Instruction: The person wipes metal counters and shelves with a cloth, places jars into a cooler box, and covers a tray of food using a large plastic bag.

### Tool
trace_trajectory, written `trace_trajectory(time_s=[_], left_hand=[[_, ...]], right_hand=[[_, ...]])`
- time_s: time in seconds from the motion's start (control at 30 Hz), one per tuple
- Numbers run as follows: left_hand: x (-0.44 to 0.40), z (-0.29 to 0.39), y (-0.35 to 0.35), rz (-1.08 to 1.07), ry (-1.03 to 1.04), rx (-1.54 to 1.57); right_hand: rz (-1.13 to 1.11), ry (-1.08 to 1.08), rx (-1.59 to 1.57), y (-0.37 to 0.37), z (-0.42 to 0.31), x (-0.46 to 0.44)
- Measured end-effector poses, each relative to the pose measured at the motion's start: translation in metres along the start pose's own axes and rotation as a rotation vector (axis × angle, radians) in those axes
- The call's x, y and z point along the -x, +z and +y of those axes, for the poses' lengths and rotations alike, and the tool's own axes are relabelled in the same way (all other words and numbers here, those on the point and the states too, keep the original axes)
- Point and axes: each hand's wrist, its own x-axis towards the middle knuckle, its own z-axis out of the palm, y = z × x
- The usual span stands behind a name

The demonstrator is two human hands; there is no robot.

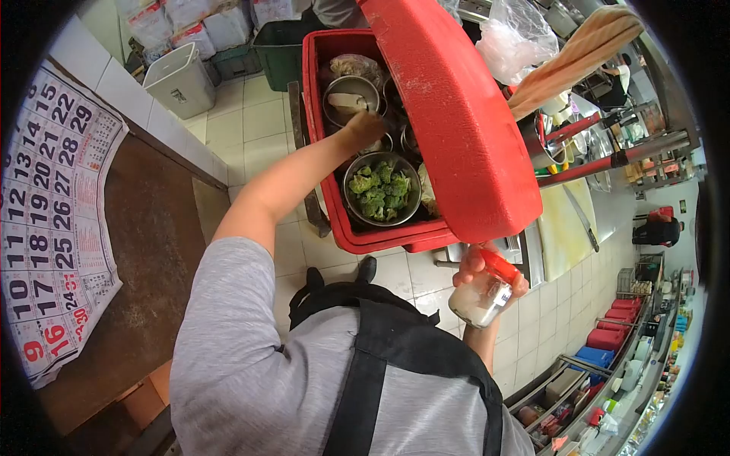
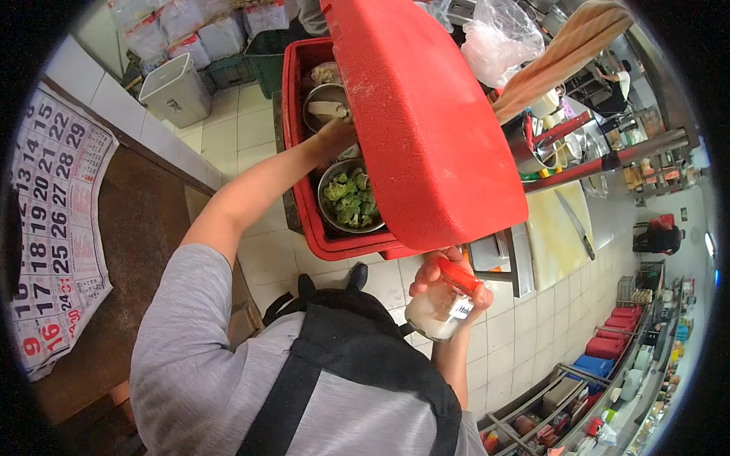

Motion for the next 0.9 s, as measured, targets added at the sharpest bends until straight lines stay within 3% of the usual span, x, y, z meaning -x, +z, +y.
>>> trace_trajectory(time_s=[0.1, 0.2, 0.3, 0.37, 0.5, 0.6, 0.67, 0.9], left_hand=[[0.007, -0.002, 0.013, 0.233, 0.238, 0.118], [0.008, -0.001, 0.007, -0.08, 0.231, 0.088], [-0.001, 0.01, 0.033, -0.129, 0.127, 0.192], [-0.004, 0.005, 0.034, -0.157, 0.18, 0.186], [-0.003, -0.018, -0.028, -0.345, 0.215, 0.42], [-0.006, -0.047, -0.039, -0.298, 0.249, 0.62], [-0.012, -0.068, -0.046, -0.39, 0.237, 0.846], [0.006, -0.085, -0.014, -0.449, 0.028, 0.87]], right_hand=[[-0.035, -0.001, -0.015, -0.003, -0.006, -0.001], [-0.028, -0.014, -0.021, -0.002, -0.006, 0.001], [-0.031, -0.019, -0.016, 0.001, -0.007, -0.001], [-0.035, -0.019, -0.005, 0.001, -0.008, -0.001], [-0.014, -0.035, 0.016, 0.001, -0.006, -0.002], [0.017, -0.045, 0.045, 0.0, -0.005, -0.001], [0.039, -0.044, 0.077, 0.002, -0.005, -0.001], [0.042, -0.049, 0.018, 0.001, -0.002, -0.002]])
